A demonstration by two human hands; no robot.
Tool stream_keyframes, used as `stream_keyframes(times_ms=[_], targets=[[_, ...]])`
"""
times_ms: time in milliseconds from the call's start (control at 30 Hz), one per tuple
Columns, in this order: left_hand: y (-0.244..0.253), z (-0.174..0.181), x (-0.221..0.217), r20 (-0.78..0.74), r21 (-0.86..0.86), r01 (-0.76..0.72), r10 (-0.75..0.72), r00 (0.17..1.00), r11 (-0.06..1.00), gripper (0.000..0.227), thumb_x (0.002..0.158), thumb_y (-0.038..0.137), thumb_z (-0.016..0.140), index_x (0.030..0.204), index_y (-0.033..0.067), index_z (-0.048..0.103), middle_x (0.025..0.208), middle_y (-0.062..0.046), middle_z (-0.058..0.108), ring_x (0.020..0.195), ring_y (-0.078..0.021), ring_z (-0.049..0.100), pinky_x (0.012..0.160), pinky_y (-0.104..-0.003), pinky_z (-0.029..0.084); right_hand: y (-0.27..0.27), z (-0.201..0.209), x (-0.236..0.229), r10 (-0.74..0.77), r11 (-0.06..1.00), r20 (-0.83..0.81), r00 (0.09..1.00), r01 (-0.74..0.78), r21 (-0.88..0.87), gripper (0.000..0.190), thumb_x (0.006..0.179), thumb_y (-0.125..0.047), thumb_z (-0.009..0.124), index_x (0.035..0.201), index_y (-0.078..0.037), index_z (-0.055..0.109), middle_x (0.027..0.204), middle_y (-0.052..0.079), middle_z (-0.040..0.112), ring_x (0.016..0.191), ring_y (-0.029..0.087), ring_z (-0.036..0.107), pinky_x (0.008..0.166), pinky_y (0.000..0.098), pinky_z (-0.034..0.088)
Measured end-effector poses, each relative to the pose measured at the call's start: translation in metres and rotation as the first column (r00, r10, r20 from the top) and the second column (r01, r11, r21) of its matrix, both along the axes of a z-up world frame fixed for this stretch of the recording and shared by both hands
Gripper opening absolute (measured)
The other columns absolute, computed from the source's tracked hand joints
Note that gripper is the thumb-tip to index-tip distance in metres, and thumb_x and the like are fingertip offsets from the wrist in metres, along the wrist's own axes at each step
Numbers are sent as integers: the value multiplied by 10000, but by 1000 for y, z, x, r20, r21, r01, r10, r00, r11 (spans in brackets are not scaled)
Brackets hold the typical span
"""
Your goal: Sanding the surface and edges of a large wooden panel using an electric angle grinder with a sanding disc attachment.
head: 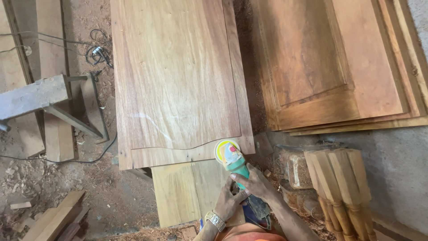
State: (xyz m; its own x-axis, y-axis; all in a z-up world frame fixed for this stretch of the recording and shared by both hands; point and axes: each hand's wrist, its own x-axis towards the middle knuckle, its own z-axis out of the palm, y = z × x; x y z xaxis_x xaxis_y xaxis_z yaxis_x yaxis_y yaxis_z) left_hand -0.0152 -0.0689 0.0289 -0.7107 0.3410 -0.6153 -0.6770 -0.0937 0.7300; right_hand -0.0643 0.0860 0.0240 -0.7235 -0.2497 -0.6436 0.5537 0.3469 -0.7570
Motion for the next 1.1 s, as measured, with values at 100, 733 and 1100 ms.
stream_keyframes(times_ms=[100, 733, 1100], targets=[[-7, -8, 7, 77, 37, -60, 57, 995, 998, 620, 891, 199, 749, 1414, 46, 452, 1058, -45, 694, 874, -77, 668, 652, -230, 593, -11, 2, -2, -1, 999, -17, 1000, 1, -44, 712, 834, -512, 693, 1347, -38, 553, 1191, 169, 715, 1122, 274, 687, 937, 425, 562], [-9, -41, 20, -137, -31, -61, 56, 989, 998, 584, 902, 166, 780, 1391, -3, 511, 1033, -55, 652, 867, -90, 579, 771, -248, 546, -8, -13, 9, 2, 999, -200, 980, -10, -41, 718, 846, -535, 693, 1314, -1, 591, 1159, 184, 726, 1079, 280, 697, 917, 420, 559], [21, -19, 4, -117, 33, 46, -41, 992, 998, 609, 917, 163, 755, 1430, 10, 463, 1208, -113, 681, 956, -134, 697, 759, -275, 636, 29, -31, 20, -87, 995, -171, 981, 78, -58, 674, 859, -488, 675, 1327, -13, 579, 1167, 198, 719, 1085, 298, 704, 933, 441, 582]])
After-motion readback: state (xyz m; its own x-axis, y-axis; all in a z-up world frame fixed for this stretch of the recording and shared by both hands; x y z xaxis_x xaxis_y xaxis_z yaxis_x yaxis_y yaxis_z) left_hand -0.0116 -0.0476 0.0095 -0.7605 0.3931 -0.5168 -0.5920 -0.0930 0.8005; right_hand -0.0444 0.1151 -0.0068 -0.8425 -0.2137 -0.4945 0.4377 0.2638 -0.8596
